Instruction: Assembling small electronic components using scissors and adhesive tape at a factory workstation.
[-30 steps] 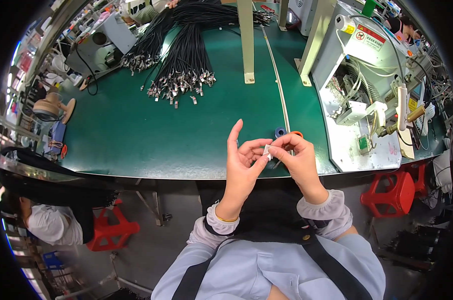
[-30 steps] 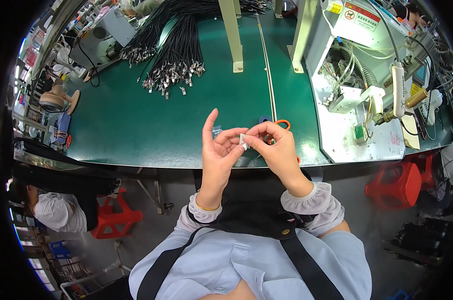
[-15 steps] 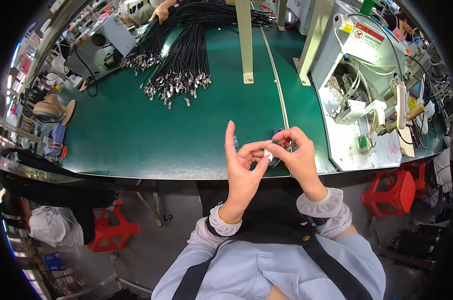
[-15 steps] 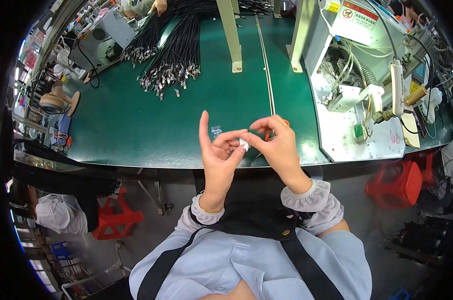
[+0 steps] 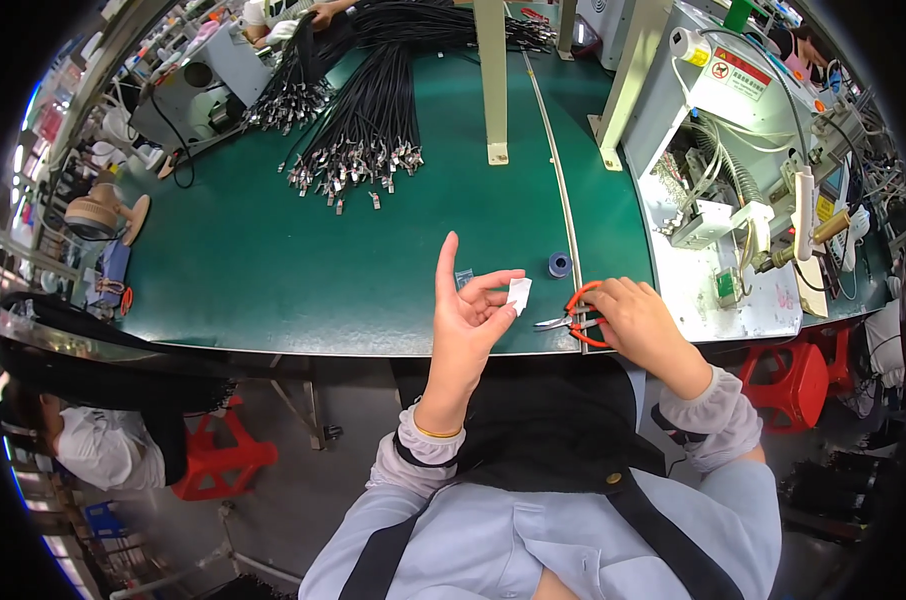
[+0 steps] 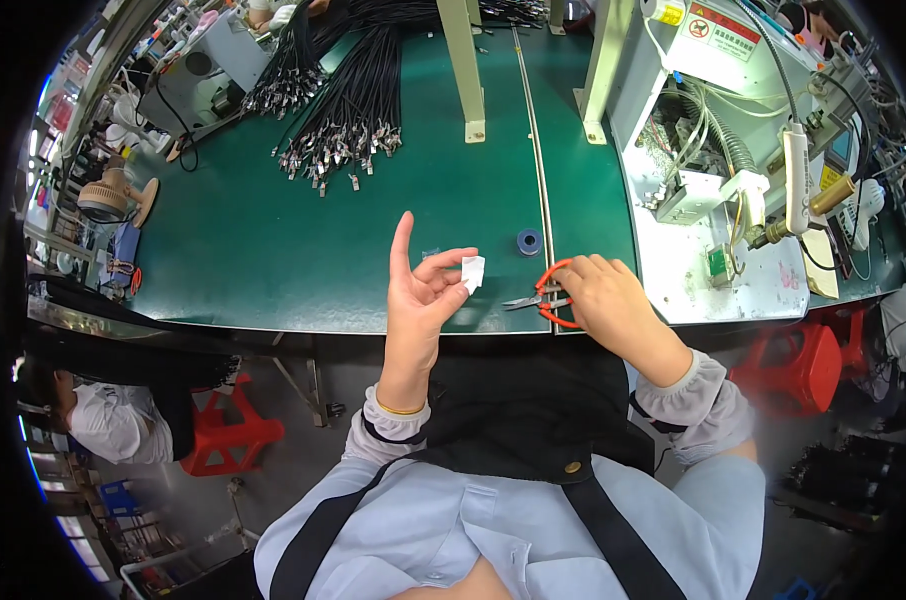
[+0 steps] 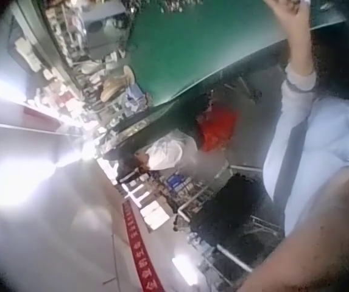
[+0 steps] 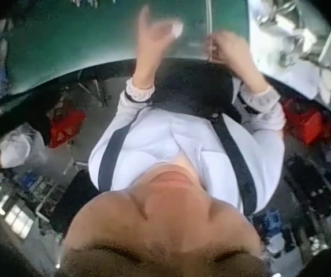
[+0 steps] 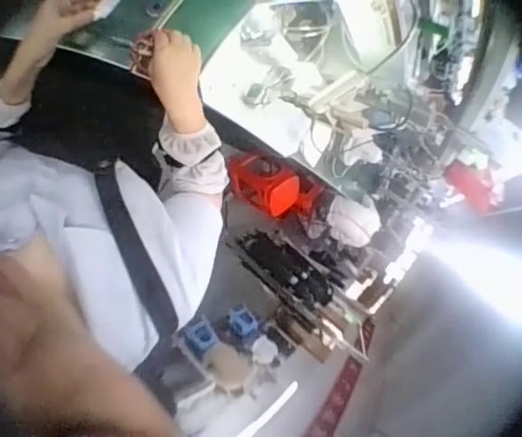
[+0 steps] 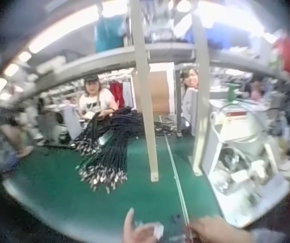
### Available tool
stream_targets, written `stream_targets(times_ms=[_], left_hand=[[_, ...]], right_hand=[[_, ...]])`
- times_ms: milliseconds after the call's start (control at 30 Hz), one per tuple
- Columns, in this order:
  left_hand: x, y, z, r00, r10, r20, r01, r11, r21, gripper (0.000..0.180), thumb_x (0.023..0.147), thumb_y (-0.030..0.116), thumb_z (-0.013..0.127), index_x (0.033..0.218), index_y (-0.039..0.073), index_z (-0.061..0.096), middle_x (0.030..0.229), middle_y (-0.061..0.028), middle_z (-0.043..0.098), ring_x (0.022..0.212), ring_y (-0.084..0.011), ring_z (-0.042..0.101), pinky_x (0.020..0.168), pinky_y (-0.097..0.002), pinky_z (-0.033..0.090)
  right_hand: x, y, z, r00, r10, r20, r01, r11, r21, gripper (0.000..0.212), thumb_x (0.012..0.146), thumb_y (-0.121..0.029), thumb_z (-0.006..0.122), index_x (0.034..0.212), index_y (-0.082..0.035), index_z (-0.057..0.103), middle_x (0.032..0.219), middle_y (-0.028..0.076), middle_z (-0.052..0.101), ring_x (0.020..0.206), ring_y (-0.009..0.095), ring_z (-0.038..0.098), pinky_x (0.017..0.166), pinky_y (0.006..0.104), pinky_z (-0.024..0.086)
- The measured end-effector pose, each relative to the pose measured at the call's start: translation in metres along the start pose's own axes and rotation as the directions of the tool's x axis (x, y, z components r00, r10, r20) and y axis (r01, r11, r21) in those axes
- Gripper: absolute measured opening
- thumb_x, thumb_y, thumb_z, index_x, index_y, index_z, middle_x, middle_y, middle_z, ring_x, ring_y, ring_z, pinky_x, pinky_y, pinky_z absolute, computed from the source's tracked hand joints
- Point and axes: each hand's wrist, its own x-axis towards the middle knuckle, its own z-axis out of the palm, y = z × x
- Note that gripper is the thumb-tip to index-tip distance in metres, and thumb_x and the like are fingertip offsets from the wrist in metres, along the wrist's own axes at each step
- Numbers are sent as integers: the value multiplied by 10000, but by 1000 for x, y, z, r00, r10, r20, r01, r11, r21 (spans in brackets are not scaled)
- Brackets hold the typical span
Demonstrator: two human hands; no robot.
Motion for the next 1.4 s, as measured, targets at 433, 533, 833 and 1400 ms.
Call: stream_targets(times_ms=[433,533,833,1400], left_hand=[[-11,11,-7,999,-9,41,12,998,-63,889,740,-125,551,1426,105,34,1082,-198,564,887,-197,609,786,-291,489],[-13,14,-7,998,-14,57,16,999,-43,896,739,-120,557,1426,107,28,1081,-199,563,887,-197,609,771,-282,489],[-12,10,-9,978,27,208,-44,996,78,943,738,-97,586,1428,115,-21,1056,-180,574,868,-165,600,701,-237,463],[-12,8,-5,967,-46,249,12,990,139,966,731,-89,588,1430,123,-44,1033,-162,581,823,-139,586,691,-238,462]], right_hand=[[2,-4,-12,985,150,81,-166,738,654,276,739,-215,684,847,-15,527,668,68,531,583,225,530,548,349,422],[11,-10,-21,992,62,109,-107,872,478,331,737,-294,677,844,-20,524,726,63,552,628,224,550,585,339,423],[27,-10,-26,922,-155,353,-6,910,414,457,741,-475,638,882,-50,547,772,44,574,669,206,567,674,318,381],[28,-7,-21,917,-149,370,32,952,304,451,721,-476,664,888,-70,559,656,44,553,606,258,552,534,366,381]])
